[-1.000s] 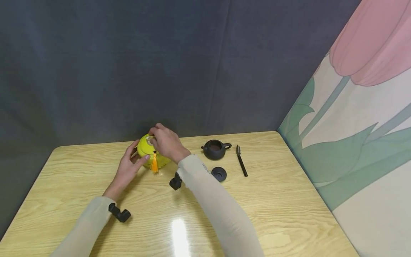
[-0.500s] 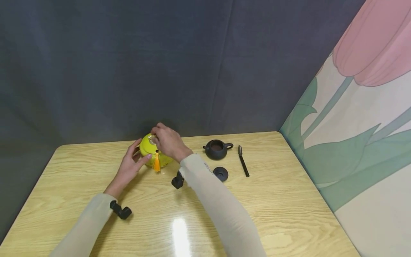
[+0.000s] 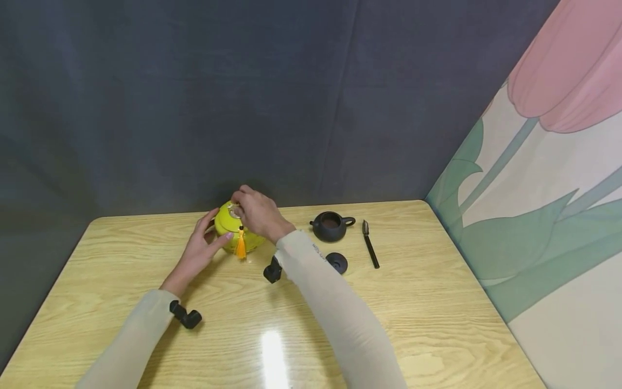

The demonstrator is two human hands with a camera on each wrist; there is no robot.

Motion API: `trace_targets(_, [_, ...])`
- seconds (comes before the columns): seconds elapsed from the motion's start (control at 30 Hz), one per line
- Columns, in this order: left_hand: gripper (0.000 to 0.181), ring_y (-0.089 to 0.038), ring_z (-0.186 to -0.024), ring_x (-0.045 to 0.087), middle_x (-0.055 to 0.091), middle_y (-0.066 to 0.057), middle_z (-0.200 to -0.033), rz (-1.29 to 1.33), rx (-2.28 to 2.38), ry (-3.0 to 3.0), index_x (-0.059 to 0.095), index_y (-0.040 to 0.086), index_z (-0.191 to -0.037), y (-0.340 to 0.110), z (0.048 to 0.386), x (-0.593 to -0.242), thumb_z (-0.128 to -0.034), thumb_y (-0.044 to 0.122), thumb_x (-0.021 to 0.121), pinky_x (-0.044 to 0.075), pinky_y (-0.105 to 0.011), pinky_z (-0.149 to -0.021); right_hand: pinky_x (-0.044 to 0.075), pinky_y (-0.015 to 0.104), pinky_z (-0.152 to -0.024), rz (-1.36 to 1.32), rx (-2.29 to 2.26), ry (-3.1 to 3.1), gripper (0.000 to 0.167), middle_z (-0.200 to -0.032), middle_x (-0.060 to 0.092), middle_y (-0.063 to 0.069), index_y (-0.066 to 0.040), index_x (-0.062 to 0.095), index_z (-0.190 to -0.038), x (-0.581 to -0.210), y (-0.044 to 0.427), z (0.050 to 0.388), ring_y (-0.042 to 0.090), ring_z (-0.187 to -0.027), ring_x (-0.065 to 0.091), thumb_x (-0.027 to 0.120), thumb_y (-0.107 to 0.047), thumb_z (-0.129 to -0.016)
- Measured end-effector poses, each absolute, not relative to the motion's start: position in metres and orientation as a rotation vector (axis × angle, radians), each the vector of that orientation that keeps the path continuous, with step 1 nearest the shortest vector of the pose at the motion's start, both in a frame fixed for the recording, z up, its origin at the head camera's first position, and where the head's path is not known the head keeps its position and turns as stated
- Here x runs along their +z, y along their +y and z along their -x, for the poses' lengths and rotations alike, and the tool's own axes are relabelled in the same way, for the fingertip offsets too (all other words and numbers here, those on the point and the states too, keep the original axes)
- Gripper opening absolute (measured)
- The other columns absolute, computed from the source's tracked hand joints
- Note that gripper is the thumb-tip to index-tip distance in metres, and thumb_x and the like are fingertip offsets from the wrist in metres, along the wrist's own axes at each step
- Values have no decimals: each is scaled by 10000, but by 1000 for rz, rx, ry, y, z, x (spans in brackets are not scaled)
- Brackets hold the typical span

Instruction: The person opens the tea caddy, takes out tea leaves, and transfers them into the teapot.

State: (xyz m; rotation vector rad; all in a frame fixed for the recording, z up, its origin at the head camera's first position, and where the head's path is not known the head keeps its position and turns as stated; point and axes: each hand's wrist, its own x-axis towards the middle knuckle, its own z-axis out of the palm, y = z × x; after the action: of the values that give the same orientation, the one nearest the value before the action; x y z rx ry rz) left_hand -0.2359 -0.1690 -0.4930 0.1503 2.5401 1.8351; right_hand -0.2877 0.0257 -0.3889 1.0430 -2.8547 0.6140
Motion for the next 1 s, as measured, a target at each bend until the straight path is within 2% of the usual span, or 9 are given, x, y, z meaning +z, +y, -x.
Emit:
trace_targets(0.3, [877, -358, -1634, 227, 174, -153, -1756, -147, 1843, 2514, 175, 150, -1718, -166, 236, -493, -1045, 342, 704, 228, -575, -1348, 596, 347, -919, -1054, 620, -2845, 265, -1233, 665, 75, -71, 703, -1316, -387, 30, 289, 185, -1001, 659, 590, -187, -1107])
trace_targets(0.5, [891, -358, -1632, 243, 175, -150, -1761, -123, 1828, 2528, 165, 132, -1719, -168, 238, -494, -1040, 328, 708, 248, -556, -1346, 592, 344, -951, -1066, 641, -2812, 274, -1261, 665, 71, -74, 702, -1324, -372, 29, 288, 187, -1027, 662, 595, -201, -1106])
trace_targets(1.0, [879, -375, -1636, 229, 166, -170, -1765, -185, 1863, 2520, 172, 131, -1720, -169, 239, -495, -1042, 297, 706, 233, -587, -1344, 587, 339, -942, -1052, 707, -2779, 257, -1241, 668, 60, -76, 714, -1299, -370, 52, 272, 168, -1021, 656, 604, -199, -1101])
